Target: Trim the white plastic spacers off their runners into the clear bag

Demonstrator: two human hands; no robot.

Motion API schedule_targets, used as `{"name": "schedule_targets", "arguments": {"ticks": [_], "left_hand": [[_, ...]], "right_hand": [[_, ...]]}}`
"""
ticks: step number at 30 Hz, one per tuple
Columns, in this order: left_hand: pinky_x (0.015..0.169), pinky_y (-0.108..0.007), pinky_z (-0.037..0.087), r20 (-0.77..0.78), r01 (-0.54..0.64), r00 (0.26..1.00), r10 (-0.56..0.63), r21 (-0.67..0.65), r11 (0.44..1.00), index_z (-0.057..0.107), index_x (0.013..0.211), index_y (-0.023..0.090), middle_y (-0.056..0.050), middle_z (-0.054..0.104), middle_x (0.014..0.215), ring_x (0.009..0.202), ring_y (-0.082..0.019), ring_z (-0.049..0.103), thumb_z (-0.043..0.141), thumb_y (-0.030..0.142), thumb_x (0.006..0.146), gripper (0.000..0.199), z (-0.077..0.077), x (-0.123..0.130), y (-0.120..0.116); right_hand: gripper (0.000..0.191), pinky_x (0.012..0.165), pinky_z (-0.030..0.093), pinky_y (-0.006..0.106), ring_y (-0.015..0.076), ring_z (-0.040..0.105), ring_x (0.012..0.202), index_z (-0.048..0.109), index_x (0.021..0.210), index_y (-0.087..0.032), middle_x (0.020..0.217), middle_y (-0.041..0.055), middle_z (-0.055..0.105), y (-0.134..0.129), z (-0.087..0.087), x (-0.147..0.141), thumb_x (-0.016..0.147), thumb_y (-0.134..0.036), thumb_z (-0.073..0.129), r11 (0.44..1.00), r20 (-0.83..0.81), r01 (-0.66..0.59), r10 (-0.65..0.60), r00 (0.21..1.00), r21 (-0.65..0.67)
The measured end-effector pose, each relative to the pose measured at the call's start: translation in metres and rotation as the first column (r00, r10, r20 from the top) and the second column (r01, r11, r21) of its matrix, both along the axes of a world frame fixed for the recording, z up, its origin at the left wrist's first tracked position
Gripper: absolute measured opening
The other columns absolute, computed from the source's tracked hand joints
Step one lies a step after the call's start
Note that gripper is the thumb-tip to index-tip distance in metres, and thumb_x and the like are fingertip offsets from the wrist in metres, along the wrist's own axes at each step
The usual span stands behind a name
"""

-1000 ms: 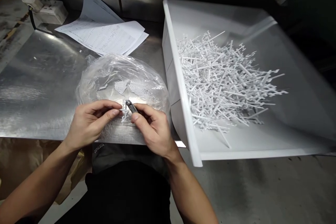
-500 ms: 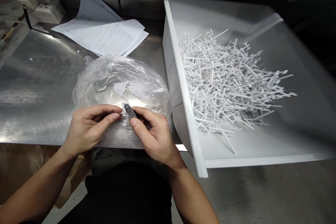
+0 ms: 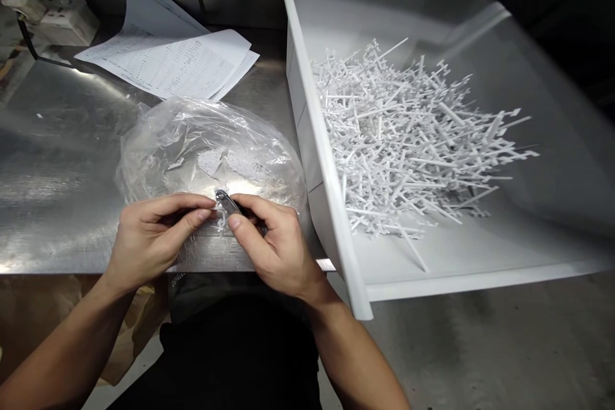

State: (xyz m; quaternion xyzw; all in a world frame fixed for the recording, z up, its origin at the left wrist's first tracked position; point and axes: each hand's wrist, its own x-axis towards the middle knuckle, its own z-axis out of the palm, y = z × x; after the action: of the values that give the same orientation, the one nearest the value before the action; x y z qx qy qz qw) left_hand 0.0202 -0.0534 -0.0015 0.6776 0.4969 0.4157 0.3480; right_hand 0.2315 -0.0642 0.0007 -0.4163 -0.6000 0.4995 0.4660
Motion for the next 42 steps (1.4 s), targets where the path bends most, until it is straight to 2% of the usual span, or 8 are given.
{"name": "schedule_targets", "arguments": {"ticks": [5, 12, 15, 19, 24, 30, 36, 42], "left_hand": [[0.081, -0.018, 0.065, -0.042, 0.026, 0.999, -0.025, 0.041, 0.999, 0.085, 0.102, 0.026, 0.003, 0.086, 0.098, 0.089, -0.013, 0.083, 0.076, 0.014, 0.098, 0.015, -0.001, 0.000, 0.001], [0.088, -0.019, 0.065, -0.149, 0.051, 0.989, -0.022, 0.196, 0.979, 0.083, 0.107, 0.021, 0.001, 0.086, 0.102, 0.093, -0.013, 0.082, 0.072, 0.011, 0.100, 0.016, -0.005, 0.003, -0.001], [0.086, -0.019, 0.065, -0.152, 0.025, 0.988, 0.003, 0.179, 0.984, 0.084, 0.106, 0.022, 0.002, 0.086, 0.103, 0.092, -0.012, 0.082, 0.073, 0.012, 0.100, 0.016, -0.004, 0.004, -0.002], [0.083, -0.016, 0.064, -0.082, -0.052, 0.995, 0.058, 0.079, 0.996, 0.085, 0.104, 0.028, 0.006, 0.086, 0.101, 0.090, -0.011, 0.082, 0.077, 0.015, 0.098, 0.016, -0.001, 0.001, -0.003], [0.081, -0.016, 0.066, 0.035, -0.064, 0.997, 0.064, -0.020, 0.998, 0.087, 0.102, 0.033, 0.007, 0.086, 0.099, 0.090, -0.011, 0.083, 0.081, 0.018, 0.095, 0.017, 0.001, -0.004, -0.002], [0.081, -0.024, 0.069, 0.012, -0.058, 0.998, 0.059, -0.039, 0.998, 0.088, 0.101, 0.031, 0.003, 0.087, 0.099, 0.090, -0.017, 0.084, 0.082, 0.020, 0.094, 0.014, 0.001, -0.006, -0.002], [0.079, -0.023, 0.068, 0.006, -0.053, 0.999, 0.053, -0.052, 0.997, 0.088, 0.101, 0.032, 0.003, 0.087, 0.098, 0.088, -0.016, 0.083, 0.083, 0.022, 0.094, 0.013, 0.002, -0.007, -0.003], [0.083, -0.017, 0.066, 0.034, -0.066, 0.997, 0.068, -0.055, 0.996, 0.087, 0.100, 0.036, 0.007, 0.086, 0.098, 0.090, -0.013, 0.083, 0.084, 0.019, 0.093, 0.018, 0.003, -0.004, -0.001]], "right_hand": [[0.018, 0.080, 0.055, 0.029, 0.0154, 0.069, 0.083, 0.081, 0.115, -0.020, 0.086, 0.0005, 0.073, 0.002, 0.001, -0.001, 0.104, -0.022, 0.067, 0.999, -0.022, -0.004, 0.003, 1.000, -0.044], [0.017, 0.067, 0.047, 0.027, 0.0127, 0.060, 0.072, 0.082, 0.107, -0.017, 0.077, -0.0004, 0.066, 0.010, -0.001, 0.000, 0.103, -0.029, 0.071, 0.961, -0.175, -0.046, -0.003, 0.985, -0.274], [0.017, 0.060, 0.040, 0.027, 0.0114, 0.054, 0.067, 0.082, 0.102, -0.017, 0.072, -0.0014, 0.063, 0.012, -0.002, 0.000, 0.101, -0.031, 0.073, 0.945, -0.223, -0.039, -0.036, 0.974, -0.325], [0.021, 0.053, 0.031, 0.027, 0.0083, 0.043, 0.057, 0.082, 0.105, -0.016, 0.072, -0.0020, 0.064, 0.010, -0.004, 0.001, 0.102, -0.036, 0.074, 0.932, -0.241, -0.004, -0.089, 0.966, -0.361], [0.020, 0.057, 0.037, 0.027, 0.0087, 0.045, 0.058, 0.082, 0.106, -0.016, 0.073, -0.0018, 0.066, 0.008, -0.003, 0.001, 0.101, -0.034, 0.074, 0.943, -0.210, 0.012, -0.087, 0.974, -0.334], [0.018, 0.069, 0.050, 0.029, 0.0134, 0.058, 0.070, 0.082, 0.107, -0.018, 0.075, -0.0014, 0.065, 0.009, 0.004, -0.003, 0.097, -0.031, 0.076, 0.956, -0.206, -0.005, -0.058, 0.977, -0.294], [0.022, 0.064, 0.046, 0.028, 0.0149, 0.059, 0.073, 0.083, 0.114, -0.019, 0.088, 0.0034, 0.073, 0.007, 0.003, -0.002, 0.098, -0.031, 0.073, 0.956, -0.136, 0.007, -0.049, 0.989, -0.294], [0.022, 0.062, 0.045, 0.027, 0.0141, 0.057, 0.070, 0.084, 0.114, -0.018, 0.083, 0.0024, 0.070, 0.007, 0.003, -0.002, 0.098, -0.030, 0.073, 0.953, -0.135, 0.003, -0.046, 0.990, -0.302]]}}
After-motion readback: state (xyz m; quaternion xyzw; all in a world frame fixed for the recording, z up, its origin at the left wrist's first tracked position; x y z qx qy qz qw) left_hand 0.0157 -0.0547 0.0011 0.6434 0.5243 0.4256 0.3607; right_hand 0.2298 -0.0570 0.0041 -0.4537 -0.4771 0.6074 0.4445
